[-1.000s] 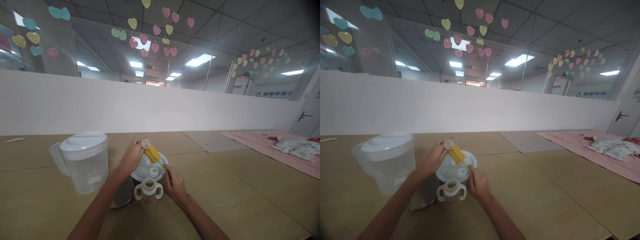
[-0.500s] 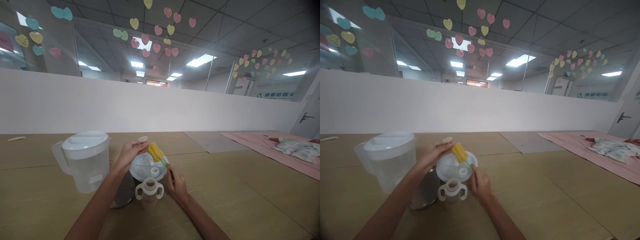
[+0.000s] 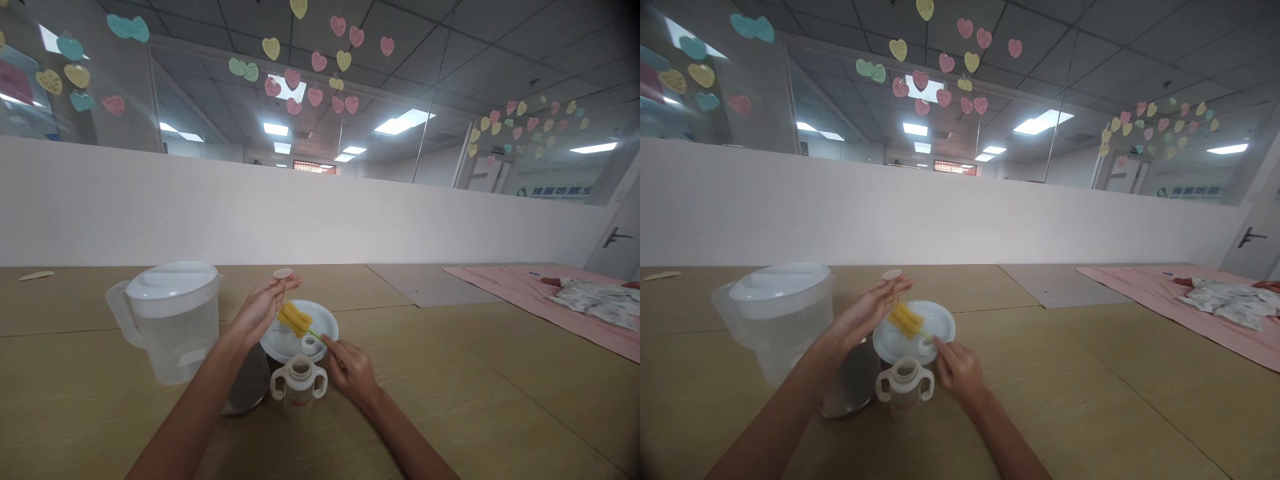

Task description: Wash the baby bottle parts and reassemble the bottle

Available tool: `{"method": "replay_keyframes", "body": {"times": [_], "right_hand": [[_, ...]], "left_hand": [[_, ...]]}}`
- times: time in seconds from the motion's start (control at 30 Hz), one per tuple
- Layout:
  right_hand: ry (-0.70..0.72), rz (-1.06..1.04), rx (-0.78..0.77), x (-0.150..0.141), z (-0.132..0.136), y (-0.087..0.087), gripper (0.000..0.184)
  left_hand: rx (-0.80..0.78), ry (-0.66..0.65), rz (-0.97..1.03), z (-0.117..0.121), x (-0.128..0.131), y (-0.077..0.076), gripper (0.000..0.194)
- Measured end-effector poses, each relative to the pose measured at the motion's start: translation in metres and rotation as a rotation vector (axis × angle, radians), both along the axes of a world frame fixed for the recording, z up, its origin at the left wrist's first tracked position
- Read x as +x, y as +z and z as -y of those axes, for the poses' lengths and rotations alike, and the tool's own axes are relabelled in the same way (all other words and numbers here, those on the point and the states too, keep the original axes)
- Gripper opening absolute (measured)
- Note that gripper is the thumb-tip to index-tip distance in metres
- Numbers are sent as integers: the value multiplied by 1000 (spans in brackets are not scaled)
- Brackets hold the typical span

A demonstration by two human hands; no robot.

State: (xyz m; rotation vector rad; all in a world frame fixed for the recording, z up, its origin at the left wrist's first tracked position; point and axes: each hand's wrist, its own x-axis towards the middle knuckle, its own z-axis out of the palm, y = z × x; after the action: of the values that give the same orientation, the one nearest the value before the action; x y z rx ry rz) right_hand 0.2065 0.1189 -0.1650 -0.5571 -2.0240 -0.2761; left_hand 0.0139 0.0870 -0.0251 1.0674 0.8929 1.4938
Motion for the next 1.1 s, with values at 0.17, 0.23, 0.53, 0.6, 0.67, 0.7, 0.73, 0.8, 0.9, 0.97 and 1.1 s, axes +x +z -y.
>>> {"method": "replay_keyframes", "body": {"times": [0.17,0.23,0.53,0.6,0.67,0.7,0.73,0.8,0.9,0.97,1.1], "right_hand": [[-7,27,23,1,1,-1,35],[-17,-63,48,2,2,-1,37],[-40,-148,9,0,6,-1,39],[-30,-114,-3,0,6,-2,38],[-25,-41,-2,0,6,-1,38],[-21,8,2,0,5,-1,39],[-16,58,9,0,5,-1,39],[-9,136,18,1,3,0,39],[-30,111,15,3,1,0,39],[-46,39,16,5,1,-1,39],[-39,-113,46,7,2,-5,39]], "left_hand": [[43,23,-85,6,-4,7,29],[42,36,-102,7,-4,7,29],[29,-33,-63,6,10,-1,25],[49,-23,-57,5,8,-2,24],[76,-26,-55,4,5,-1,22],[86,-31,-58,4,3,-1,22],[96,-39,-61,5,2,0,22],[109,-55,-73,8,-1,4,24],[122,-15,-177,14,-4,11,27],[149,51,-299,18,-3,15,29],[188,92,-505,18,2,13,28]]}}
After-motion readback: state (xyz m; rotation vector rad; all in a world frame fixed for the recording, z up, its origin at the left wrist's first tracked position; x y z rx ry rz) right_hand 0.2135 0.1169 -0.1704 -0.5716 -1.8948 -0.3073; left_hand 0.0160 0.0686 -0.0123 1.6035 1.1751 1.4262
